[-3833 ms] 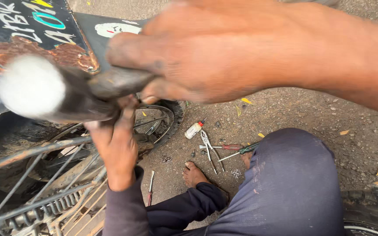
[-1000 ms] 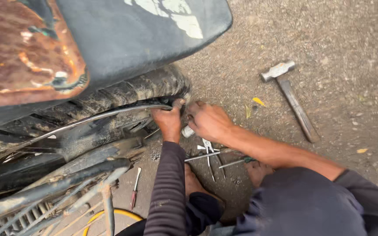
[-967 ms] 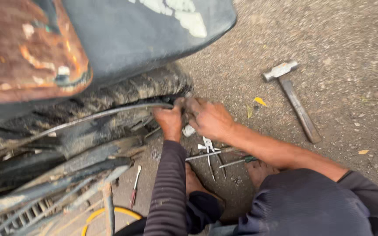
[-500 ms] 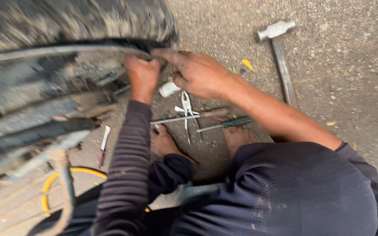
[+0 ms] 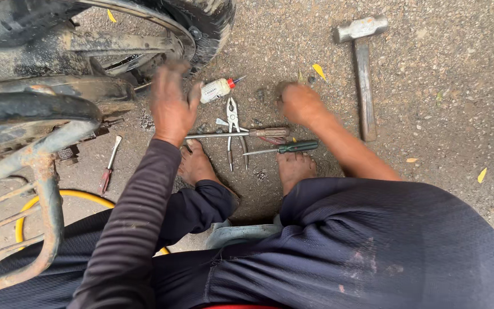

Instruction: The person is repairing a motorcycle tire by using a screwdriver and hammer to remove a nail. They then apply glue to the puncture area and press a patch onto the tire.

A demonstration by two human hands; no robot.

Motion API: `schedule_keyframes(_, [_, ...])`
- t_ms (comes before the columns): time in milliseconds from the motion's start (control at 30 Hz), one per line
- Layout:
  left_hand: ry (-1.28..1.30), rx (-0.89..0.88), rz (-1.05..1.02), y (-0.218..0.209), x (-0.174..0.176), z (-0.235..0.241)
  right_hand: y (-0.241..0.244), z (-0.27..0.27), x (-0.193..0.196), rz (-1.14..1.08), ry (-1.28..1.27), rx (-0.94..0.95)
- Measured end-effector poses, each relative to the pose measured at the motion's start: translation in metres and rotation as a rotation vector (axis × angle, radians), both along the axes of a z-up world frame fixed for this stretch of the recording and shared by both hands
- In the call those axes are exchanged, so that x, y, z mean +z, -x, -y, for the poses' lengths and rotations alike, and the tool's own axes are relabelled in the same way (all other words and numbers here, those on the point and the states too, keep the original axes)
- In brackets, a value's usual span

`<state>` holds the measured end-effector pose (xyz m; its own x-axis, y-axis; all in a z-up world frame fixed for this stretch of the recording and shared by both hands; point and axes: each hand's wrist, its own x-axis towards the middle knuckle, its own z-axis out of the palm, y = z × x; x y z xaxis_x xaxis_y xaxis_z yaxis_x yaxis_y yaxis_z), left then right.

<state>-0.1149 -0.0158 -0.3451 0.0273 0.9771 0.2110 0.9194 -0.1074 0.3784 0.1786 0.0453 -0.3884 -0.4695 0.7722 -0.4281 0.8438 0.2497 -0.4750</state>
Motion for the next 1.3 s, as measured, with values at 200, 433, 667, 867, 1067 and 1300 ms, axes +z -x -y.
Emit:
schedule_keyframes(200, [0.411,0.129,0.212,0.005,-0.032,0.022,0.025,0.018,-0.078,-0.155,-0.246,0.001])
schedule_keyframes(433, [0.056,0.091,0.419,-0.015,-0.019,0.008,0.032,0.003,-0.081,-1.021,0.432,-0.538])
schedule_keyframes(667, [-0.156,0.066,0.114,-0.050,0.054,-0.006,0.048,-0.002,0.015,-1.353,0.831,-0.412])
schedule_keyframes(867, [-0.029,-0.041,-0.507,-0.073,0.128,-0.012,0.084,-0.003,0.057,-1.514,0.990,-0.230])
schedule_keyframes(1067, [0.405,-0.127,-0.822,-0.083,0.166,-0.046,0.103,-0.005,0.068,-1.527,0.725,-0.179])
schedule_keyframes(1300, [0.463,-0.532,0.041,-0.079,0.173,-0.033,0.092,0.026,0.035,-1.574,-0.212,0.157])
